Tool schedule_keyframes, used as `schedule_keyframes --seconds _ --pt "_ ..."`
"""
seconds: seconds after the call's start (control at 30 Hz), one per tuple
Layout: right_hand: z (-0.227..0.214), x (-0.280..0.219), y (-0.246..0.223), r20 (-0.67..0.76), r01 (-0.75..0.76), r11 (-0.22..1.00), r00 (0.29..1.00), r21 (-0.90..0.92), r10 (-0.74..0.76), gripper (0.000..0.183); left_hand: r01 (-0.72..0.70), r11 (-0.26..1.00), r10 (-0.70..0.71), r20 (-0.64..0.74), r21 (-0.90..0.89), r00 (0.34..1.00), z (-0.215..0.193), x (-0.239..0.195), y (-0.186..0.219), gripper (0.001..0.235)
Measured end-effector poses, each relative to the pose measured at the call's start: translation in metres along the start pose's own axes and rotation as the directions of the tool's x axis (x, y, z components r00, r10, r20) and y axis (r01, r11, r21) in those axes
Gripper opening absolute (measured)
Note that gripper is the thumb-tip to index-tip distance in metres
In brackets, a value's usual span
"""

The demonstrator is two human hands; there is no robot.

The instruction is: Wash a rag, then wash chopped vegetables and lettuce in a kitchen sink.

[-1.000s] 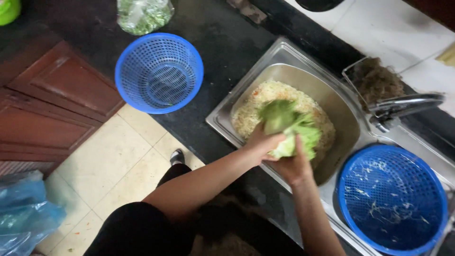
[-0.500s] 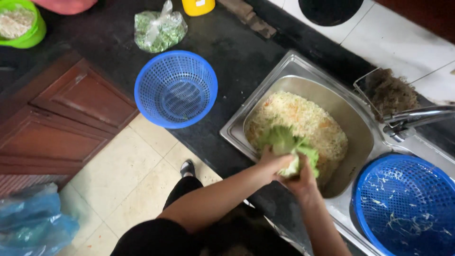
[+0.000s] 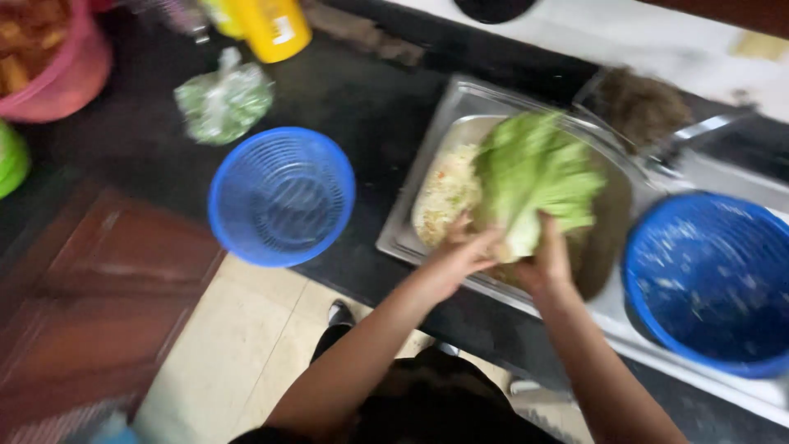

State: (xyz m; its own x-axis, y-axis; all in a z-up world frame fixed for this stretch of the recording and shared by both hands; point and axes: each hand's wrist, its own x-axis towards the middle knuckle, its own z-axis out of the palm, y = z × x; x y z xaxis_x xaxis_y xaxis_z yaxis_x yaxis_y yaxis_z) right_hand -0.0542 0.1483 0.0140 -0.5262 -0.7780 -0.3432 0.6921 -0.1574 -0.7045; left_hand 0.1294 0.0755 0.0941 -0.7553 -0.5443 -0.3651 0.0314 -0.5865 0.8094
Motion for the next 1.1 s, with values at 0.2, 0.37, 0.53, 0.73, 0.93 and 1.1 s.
schedule_keyframes --seconds 0.2,0.37,0.53,0.73,0.93,1.1 --pt "-0.037 -0.045 0.049 -0.321 -0.221 0.930 0.894 0.293 0.313 0.052 0.119 0.903 -0.256 -0.293 -0.413 0.921 -0.171 -0.053 -0.051 0.072" --pt "-0.045 -0.068 0.044 -0.263 -0.102 0.969 0.951 0.227 0.161 0.048 -0.155 0.776 -0.419 -0.685 -0.611 0.596 -0.300 -0.077 -0.070 0.079" --pt "-0.038 -0.095 0.020 -0.348 -0.111 0.981 0.924 0.162 0.162 0.062 0.461 0.567 -0.718 -0.136 -0.683 0.683 -0.249 -0.023 -0.098 0.080" --pt "-0.019 -0.122 -0.017 -0.261 0.030 0.995 0.964 -0.096 -0.054 0.083 0.518 0.846 -0.491 0.195 -0.128 0.849 -0.067 0.029 -0.078 0.067" --pt "-0.034 -0.135 -0.070 -0.209 0.042 0.866 0.964 -0.498 -0.166 0.121 0.498 0.857 -0.480 0.148 -0.131 0.865 0.000 0.068 -0.090 0.067" --pt "-0.082 -0.136 -0.087 -0.085 0.105 0.742 0.973 -0.662 -0.213 0.118 0.498 0.828 -0.508 0.031 -0.256 0.861 0.011 0.082 -0.116 0.065"
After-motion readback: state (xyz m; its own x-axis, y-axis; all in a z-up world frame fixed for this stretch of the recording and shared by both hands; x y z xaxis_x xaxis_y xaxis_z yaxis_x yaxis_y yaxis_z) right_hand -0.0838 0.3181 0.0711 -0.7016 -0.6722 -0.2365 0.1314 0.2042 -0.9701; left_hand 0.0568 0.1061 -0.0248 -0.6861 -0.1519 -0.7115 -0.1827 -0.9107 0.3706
